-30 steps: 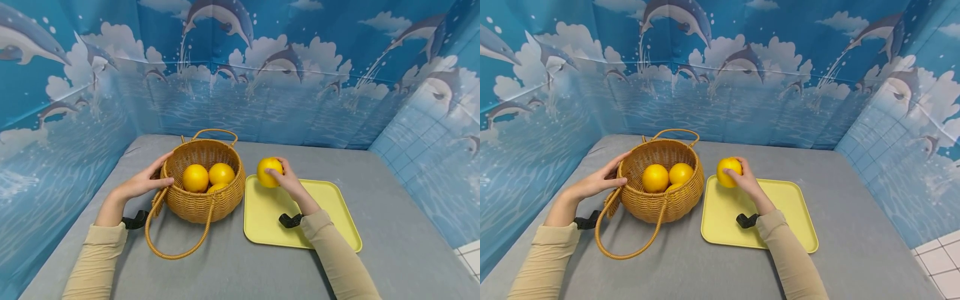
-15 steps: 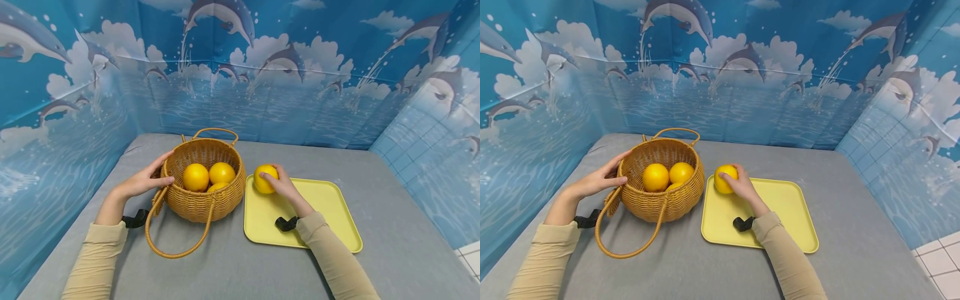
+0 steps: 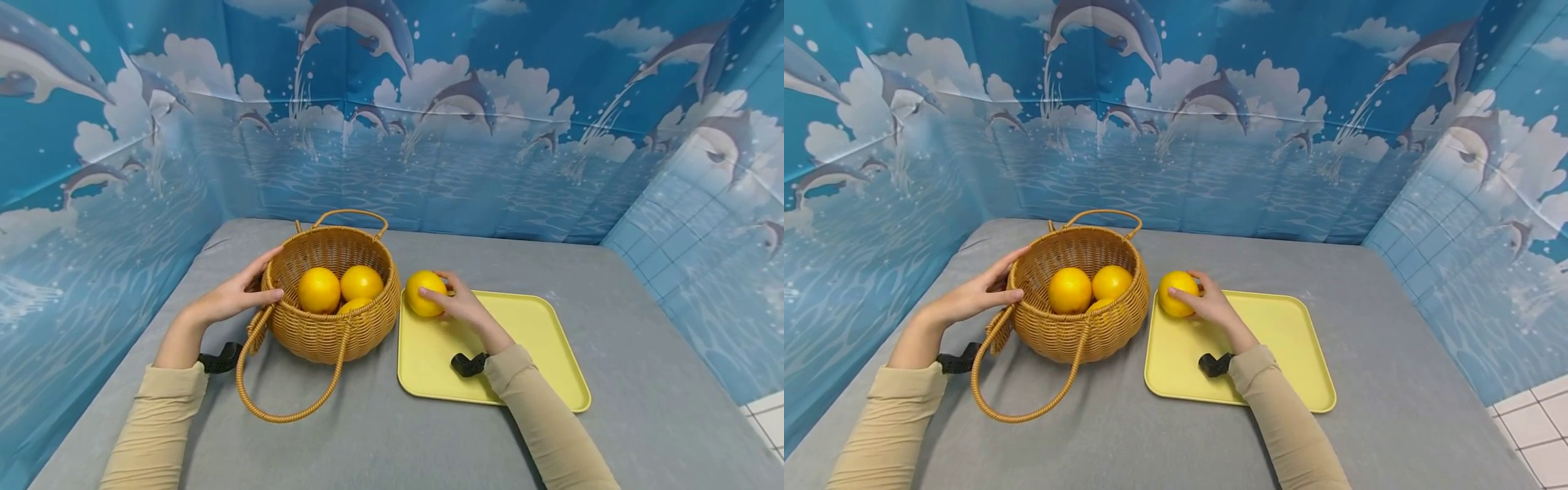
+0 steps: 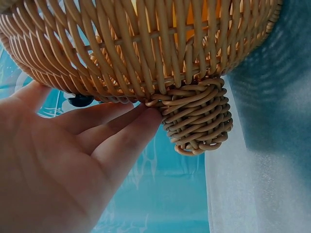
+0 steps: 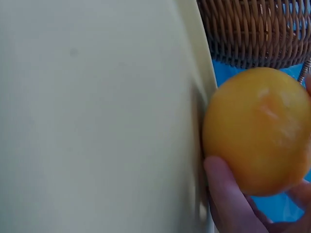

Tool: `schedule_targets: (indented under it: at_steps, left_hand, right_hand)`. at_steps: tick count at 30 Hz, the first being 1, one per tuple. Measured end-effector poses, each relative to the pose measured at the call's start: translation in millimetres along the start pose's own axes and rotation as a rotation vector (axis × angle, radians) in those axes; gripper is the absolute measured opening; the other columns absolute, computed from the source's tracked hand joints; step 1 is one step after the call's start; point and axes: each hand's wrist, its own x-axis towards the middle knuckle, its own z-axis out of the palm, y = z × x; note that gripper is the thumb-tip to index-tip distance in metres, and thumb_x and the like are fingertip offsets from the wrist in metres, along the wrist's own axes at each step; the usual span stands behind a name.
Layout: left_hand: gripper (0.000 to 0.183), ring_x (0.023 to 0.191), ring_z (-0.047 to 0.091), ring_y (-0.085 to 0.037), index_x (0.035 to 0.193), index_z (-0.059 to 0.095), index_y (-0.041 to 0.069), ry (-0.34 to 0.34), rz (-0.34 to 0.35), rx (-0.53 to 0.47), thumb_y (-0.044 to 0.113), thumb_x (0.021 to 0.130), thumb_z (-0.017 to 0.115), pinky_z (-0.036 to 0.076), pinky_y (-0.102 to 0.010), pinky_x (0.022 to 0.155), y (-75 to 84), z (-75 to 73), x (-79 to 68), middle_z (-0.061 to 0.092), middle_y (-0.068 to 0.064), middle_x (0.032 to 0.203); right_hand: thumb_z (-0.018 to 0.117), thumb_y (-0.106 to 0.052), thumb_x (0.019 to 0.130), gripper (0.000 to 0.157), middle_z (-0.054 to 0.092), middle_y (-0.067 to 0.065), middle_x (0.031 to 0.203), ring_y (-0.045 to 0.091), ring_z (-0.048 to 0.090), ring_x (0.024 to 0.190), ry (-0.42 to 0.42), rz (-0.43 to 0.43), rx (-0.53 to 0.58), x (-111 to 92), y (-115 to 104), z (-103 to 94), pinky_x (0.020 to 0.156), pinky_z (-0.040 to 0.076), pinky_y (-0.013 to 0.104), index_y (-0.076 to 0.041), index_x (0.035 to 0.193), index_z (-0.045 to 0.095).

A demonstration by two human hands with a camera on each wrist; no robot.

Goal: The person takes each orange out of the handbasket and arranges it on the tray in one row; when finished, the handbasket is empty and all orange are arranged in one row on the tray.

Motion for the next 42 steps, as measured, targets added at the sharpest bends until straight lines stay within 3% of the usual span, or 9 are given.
schedule_targets:
  at_steps: [5,9,16,20,27,36,42]
  left_hand:
    - [0.077,0.136,0.02,-0.04,0.152,0.001,0.022,-0.001,0.0,-0.003,0.018,0.096,0.053,0.027,-0.054,0.101,0.2,0.5,0.2,0.007,-0.021,0.153]
    - [0.077,0.135,0.021,-0.041,0.152,0.001,0.022,-0.001,0.002,-0.005,0.018,0.096,0.053,0.028,-0.054,0.101,-0.1,0.4,0.3,0.008,-0.021,0.153]
    - [0.077,0.135,0.022,-0.041,0.152,0.001,0.022,-0.002,0.004,0.003,0.017,0.096,0.053,0.031,-0.051,0.099,-0.3,0.0,0.2,0.009,-0.021,0.153]
    - [0.077,0.135,0.023,-0.04,0.152,0.001,0.022,-0.004,0.004,0.001,0.017,0.096,0.053,0.034,-0.046,0.099,0.0,0.0,-0.1,0.009,-0.021,0.153]
    - [0.077,0.135,0.022,-0.041,0.152,0.001,0.021,-0.007,0.011,-0.001,0.017,0.096,0.053,0.037,-0.036,0.098,-0.8,-0.1,0.5,0.008,-0.021,0.153]
    - [0.078,0.136,0.019,-0.04,0.152,0.001,0.023,0.006,-0.008,0.008,0.02,0.096,0.055,0.028,-0.053,0.101,-1.1,-1.1,-1.8,0.006,-0.019,0.154]
    - [0.078,0.136,0.019,-0.04,0.152,0.001,0.023,0.006,-0.016,0.005,0.021,0.096,0.055,0.027,-0.055,0.101,-1.3,-1.4,-1.3,0.005,-0.018,0.154]
  right_hand:
    - [0.078,-0.03,0.078,0.09,0.032,0.023,0.139,0.036,0.052,0.111,-0.101,0.028,0.077,-2.0,1.9,-6.9,0.078,0.052,0.037,-0.016,0.148,0.024]
    - [0.08,-0.024,0.076,0.093,0.03,0.021,0.143,0.035,0.051,0.116,-0.126,0.021,0.101,-0.8,4.9,-6.8,0.079,0.052,0.038,-0.017,0.149,0.022]
    - [0.08,-0.033,0.075,0.097,0.033,0.018,0.14,0.033,0.053,0.112,-0.051,-0.03,-0.017,3.4,9.8,2.5,0.073,0.05,0.038,-0.021,0.15,0.02]
    - [0.08,-0.04,0.073,0.1,0.036,0.019,0.137,0.034,0.051,0.113,-0.023,-0.055,-0.092,3.1,9.1,4.1,0.078,0.048,0.04,-0.018,0.149,0.02]
    - [0.083,-0.04,0.07,0.106,0.034,0.018,0.139,0.033,0.048,0.119,-0.076,-0.017,-0.121,-1.5,4.6,-3.5,0.089,0.042,0.046,-0.019,0.15,0.017]
    - [0.083,-0.035,0.07,0.105,0.035,0.019,0.14,0.033,0.05,0.116,-0.113,-0.019,-0.12,-3.1,0.4,-12.2,0.092,0.041,0.047,-0.018,0.149,0.017]
    - [0.081,-0.032,0.074,0.101,0.033,0.019,0.141,0.036,0.045,0.121,-0.128,-0.043,-0.095,-8.8,-6.4,-22.3,0.094,0.041,0.049,-0.018,0.15,0.016]
